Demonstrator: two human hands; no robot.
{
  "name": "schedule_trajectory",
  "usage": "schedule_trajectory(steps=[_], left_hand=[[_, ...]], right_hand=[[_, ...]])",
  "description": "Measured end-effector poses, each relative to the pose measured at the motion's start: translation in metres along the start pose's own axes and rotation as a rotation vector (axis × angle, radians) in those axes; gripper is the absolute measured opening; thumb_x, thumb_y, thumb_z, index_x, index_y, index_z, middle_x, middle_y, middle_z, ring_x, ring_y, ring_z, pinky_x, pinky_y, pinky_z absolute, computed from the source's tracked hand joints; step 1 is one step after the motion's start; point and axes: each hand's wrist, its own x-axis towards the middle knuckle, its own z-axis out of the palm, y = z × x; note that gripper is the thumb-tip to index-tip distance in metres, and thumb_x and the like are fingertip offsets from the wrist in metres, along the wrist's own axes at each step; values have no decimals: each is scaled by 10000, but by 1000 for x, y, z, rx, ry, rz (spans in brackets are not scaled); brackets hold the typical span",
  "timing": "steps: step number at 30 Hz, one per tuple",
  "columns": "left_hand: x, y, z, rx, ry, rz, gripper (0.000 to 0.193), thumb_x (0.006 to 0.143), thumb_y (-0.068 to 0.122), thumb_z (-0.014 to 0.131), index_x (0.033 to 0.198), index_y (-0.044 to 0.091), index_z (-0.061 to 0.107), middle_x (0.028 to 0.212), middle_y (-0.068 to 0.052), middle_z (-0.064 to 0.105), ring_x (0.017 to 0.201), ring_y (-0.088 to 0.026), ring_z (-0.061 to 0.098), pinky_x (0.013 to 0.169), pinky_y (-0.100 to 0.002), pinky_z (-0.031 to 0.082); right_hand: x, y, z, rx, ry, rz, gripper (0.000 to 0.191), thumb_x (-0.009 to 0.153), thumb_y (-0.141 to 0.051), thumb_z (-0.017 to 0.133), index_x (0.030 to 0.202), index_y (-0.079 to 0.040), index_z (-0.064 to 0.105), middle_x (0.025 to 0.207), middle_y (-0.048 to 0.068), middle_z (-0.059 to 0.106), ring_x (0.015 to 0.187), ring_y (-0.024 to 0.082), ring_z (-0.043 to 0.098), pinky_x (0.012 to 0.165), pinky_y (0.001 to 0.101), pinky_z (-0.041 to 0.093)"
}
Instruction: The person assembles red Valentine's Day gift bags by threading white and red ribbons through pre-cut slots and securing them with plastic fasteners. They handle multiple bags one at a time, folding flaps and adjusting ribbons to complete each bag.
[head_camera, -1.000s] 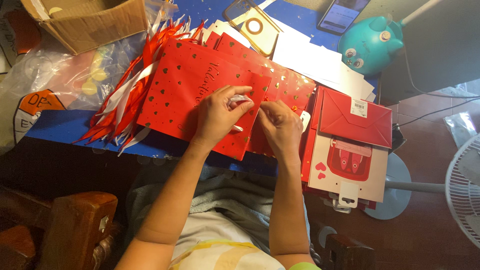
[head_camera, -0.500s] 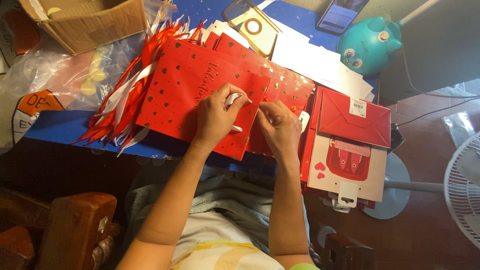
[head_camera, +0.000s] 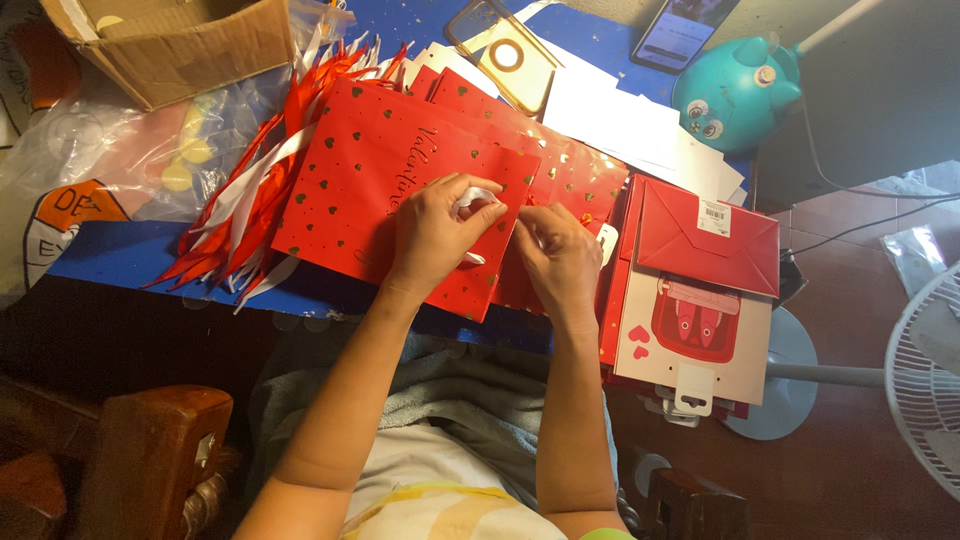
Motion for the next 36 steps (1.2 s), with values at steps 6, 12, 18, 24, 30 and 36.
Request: schedule_trajectory(steps=[6, 12, 18, 24, 30, 36], left_hand=[[1, -6, 5, 31, 31, 42, 144, 895, 187, 799, 907, 63, 725, 819, -55, 716, 656, -152, 669, 560, -308, 539], [2, -1, 3, -114, -6, -101, 139, 921, 168, 752, 915, 45, 689, 815, -39, 742, 632, -115, 692, 455, -281, 582], [5, 4, 0, -248, -43, -155, 141, 954, 158, 708, 936, 30, 654, 842, -33, 759, 680, -90, 733, 457, -279, 582], [5, 4, 0, -107, -59, -107, 212, 858, 183, 797, 1035, 87, 731, 849, -34, 746, 670, -114, 704, 514, -282, 596], [3, -2, 3, 47, -11, -2, 134, 872, 211, 813, 935, 105, 760, 847, -35, 712, 678, -159, 699, 587, -312, 555], [0, -5, 6, 33, 7, -5, 130, 878, 205, 802, 913, 96, 740, 837, -40, 709, 689, -174, 690, 583, -323, 549]], right_hand=[[1, -1, -2, 13, 10, 2, 94, 906, -215, 753, 969, -149, 771, 756, 8, 617, 638, 147, 592, 610, 318, 444], [2, -3, -3, 10, 13, 2, 94, 907, -212, 759, 967, -140, 773, 749, 11, 613, 635, 143, 589, 609, 315, 442], [3, -2, -3, 30, 24, -2, 115, 901, -217, 761, 975, -129, 770, 789, -2, 654, 675, 127, 646, 627, 301, 471], [2, 0, -2, 4, 14, 15, 108, 909, -211, 757, 972, -125, 772, 774, 8, 644, 663, 141, 636, 628, 310, 466], [2, 0, -1, 16, 27, 7, 117, 909, -222, 760, 976, -127, 772, 777, 6, 643, 661, 142, 633, 622, 312, 462], [0, -1, -2, 15, 18, 9, 116, 910, -225, 758, 976, -131, 776, 771, 5, 640, 657, 145, 625, 623, 314, 460]])
